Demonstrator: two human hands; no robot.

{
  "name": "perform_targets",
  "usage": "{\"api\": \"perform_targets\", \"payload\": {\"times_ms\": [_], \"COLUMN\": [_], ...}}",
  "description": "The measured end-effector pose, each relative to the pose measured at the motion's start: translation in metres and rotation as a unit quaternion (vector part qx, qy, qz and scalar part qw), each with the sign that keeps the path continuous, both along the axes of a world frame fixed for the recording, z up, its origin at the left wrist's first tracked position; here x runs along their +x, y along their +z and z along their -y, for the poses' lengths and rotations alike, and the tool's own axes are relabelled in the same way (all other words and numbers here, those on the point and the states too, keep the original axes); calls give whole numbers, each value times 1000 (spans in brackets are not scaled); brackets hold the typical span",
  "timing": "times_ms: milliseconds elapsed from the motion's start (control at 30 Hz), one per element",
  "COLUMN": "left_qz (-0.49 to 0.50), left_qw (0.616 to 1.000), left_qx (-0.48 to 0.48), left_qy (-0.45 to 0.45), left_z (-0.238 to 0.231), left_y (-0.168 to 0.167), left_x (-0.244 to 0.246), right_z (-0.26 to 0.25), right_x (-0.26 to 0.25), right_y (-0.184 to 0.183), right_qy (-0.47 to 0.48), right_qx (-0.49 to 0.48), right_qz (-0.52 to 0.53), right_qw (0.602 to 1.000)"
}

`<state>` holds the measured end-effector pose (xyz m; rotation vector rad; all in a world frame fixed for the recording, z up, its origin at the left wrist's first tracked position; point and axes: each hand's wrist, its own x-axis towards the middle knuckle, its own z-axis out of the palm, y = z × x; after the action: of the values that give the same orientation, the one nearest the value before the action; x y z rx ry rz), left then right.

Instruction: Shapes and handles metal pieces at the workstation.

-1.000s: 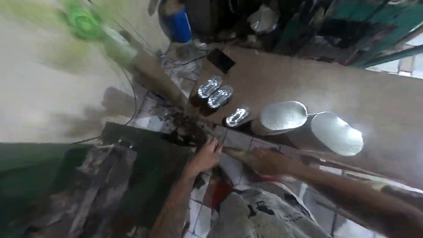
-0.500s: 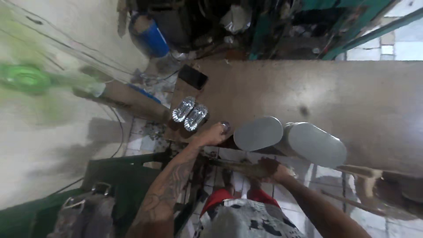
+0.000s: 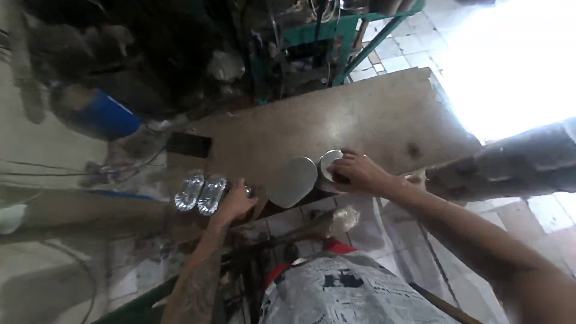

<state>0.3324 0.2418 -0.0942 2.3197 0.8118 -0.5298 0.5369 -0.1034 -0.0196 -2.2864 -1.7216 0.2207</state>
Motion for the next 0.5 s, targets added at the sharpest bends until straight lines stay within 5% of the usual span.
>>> {"api": "perform_targets", "payload": {"times_ms": [133,200,333,500], "left_qz": [166,169,-21,-4], "left_qw": [979,984,984,923], "left_qx": [-6,-5,-31,-299], "left_qy": [122,54,-171,-243], "left_z": [57,104,132,84], "left_y": [96,129,121,115], "left_x": [17,37,89,102], "right_z": [3,4,5,8], "right_x": [18,22,32,39], "right_y": [5,12,18,8], "right_qy": [10,18,50,65], "right_qx": [24,16,13,62], "right_qz": [-164,-215,-239,-260], "right_qw": [986,976,970,961]}}
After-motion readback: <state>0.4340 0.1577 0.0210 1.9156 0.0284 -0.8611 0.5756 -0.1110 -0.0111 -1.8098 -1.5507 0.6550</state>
